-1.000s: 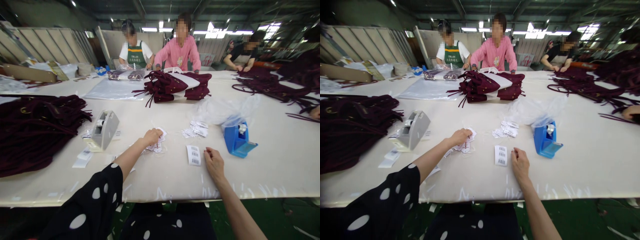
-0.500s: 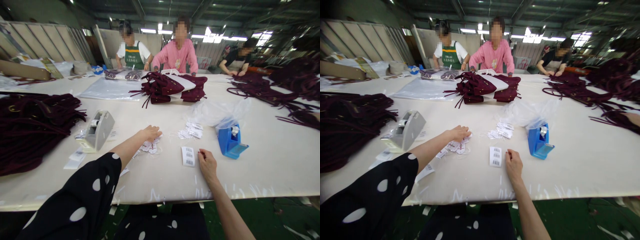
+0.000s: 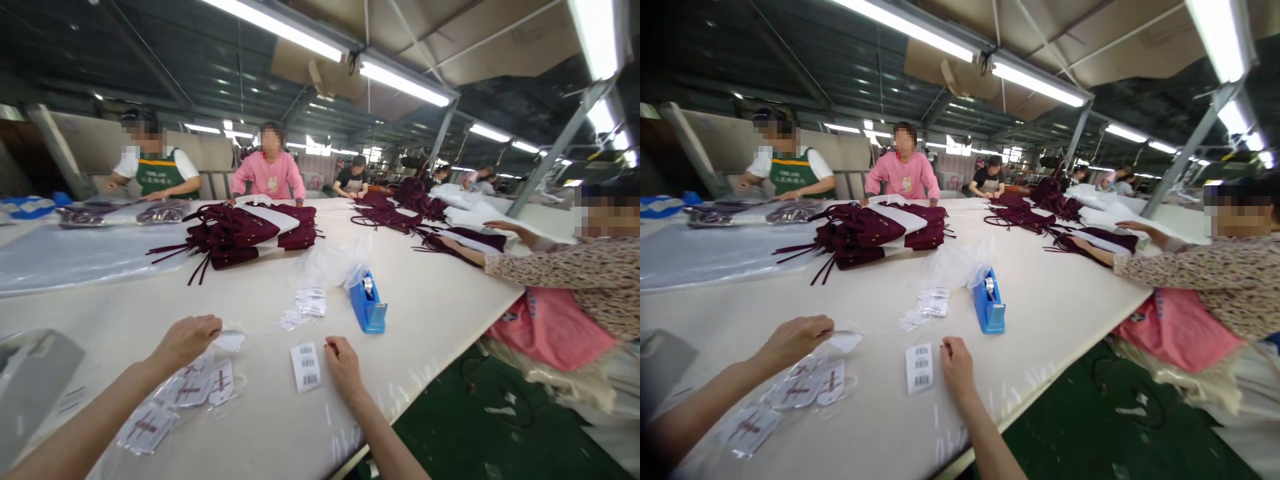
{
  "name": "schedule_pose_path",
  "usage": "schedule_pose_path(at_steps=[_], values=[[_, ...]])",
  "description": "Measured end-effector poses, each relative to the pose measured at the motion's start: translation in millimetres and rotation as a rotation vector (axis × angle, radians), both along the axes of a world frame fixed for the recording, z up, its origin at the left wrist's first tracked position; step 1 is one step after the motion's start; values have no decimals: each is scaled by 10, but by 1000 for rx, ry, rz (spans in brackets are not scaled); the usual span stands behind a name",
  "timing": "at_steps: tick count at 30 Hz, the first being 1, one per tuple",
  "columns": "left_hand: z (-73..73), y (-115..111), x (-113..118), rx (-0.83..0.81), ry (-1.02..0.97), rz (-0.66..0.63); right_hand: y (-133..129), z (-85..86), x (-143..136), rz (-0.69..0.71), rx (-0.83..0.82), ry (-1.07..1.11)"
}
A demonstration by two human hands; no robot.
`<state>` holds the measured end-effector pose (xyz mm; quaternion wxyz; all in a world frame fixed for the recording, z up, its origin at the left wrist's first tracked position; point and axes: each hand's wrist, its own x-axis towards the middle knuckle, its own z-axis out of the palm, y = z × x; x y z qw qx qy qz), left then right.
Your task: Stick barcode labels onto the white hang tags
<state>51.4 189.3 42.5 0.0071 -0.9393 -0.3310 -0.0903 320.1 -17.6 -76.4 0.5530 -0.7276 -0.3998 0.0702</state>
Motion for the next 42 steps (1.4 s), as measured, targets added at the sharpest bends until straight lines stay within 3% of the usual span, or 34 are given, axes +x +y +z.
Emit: schedule_pose_path(at_steps=[4,8,12,14,17,21,24,28,31,33,38,42], values=[[216,-370,-35,369,-350,152,-75,141,-3,17,29,123],[316,-994,71,532,-408,-80,-228,526,-371,108,83,321],[161,-1500,204,441,-328,-221,-368,910,-910,422,153,670],[29,-1645,211,348,-290,-255,-412,976,-1088,423,147,752],[-138,-1739,168,282,-296,-286,-442,932,-1186,313,160,785],[-208,-1743,133,231,-414,-290,-446,839,-1131,307,135,790],[-186,-1728,140,-8,-534,-171,-460,819,-1089,368,83,791],[-182,-1729,139,-720,-609,135,-491,799,-1072,393,34,800],[-214,-1781,132,-1166,-676,245,-493,771,-1080,386,49,760],[-238,-1832,137,-1275,-740,275,-478,745,-1097,363,63,766],[-309,-1923,168,-1354,-807,326,-427,663,-1153,240,90,940],[-365,-1952,174,-1373,-855,357,-446,637,-1225,288,67,996]])
